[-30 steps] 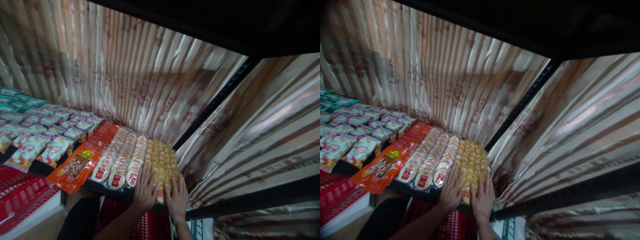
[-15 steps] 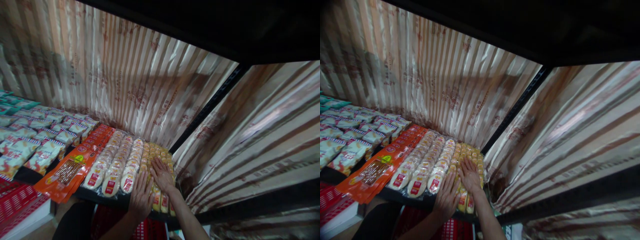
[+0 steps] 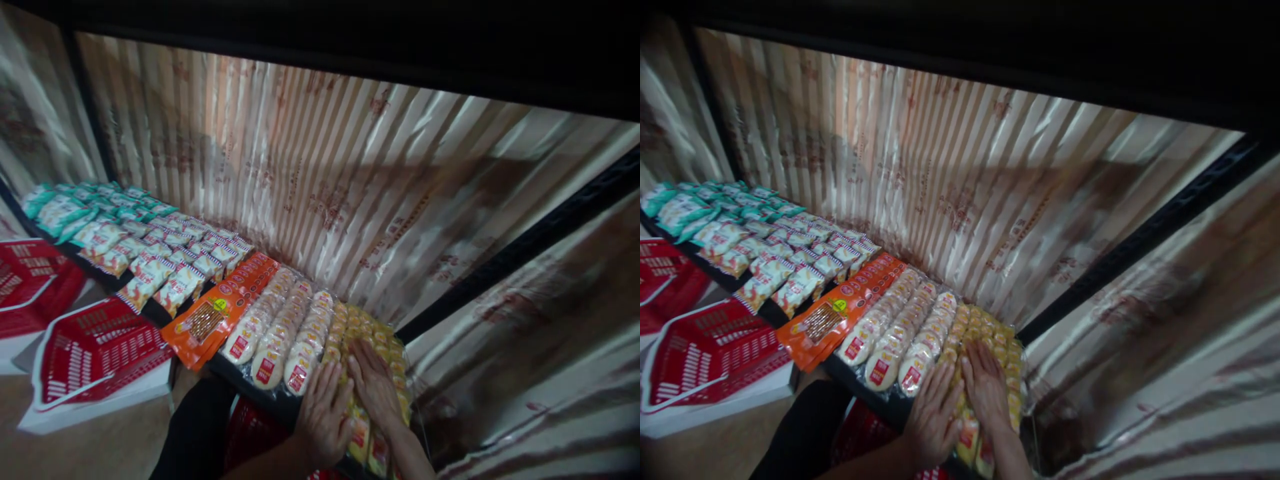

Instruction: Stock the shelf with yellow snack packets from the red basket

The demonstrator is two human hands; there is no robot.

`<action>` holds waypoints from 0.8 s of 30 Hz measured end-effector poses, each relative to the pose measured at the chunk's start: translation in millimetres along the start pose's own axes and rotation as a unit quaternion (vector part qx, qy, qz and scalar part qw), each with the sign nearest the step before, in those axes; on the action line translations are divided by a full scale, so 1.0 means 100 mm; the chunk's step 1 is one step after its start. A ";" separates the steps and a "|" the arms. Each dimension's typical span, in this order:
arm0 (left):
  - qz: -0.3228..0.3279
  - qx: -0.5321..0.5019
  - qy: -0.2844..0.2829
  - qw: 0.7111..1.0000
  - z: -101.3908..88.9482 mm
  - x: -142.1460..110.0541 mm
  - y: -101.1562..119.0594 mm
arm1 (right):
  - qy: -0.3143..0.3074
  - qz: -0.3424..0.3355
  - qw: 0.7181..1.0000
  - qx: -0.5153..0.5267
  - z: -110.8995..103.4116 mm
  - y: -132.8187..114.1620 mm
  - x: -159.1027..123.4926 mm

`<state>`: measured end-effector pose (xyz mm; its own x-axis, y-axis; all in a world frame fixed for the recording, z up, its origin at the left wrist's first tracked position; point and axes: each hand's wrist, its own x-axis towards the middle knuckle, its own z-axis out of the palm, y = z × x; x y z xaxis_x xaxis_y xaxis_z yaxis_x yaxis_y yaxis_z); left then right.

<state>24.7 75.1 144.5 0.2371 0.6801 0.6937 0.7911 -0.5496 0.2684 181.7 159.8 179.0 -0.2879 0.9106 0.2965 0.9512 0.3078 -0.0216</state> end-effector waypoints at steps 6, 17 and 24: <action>-0.060 -0.002 0.046 0.997 -0.05 0.00 -0.21 | 0.065 0.017 0.996 0.053 -0.11 -0.33 -0.03; -0.240 0.098 0.046 0.965 -1.07 0.04 -1.93 | 0.035 -0.033 0.994 0.103 -0.08 -1.77 0.38; -0.152 0.139 -0.015 0.979 -1.27 -0.28 -2.66 | 0.025 -0.084 0.988 0.129 0.15 -2.77 0.64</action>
<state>-264.2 140.6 138.4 -0.0199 0.8075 0.5896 0.9492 -0.1700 0.2648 -102.0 136.6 189.9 -0.4279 0.8278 0.3628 0.8285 0.5197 -0.2087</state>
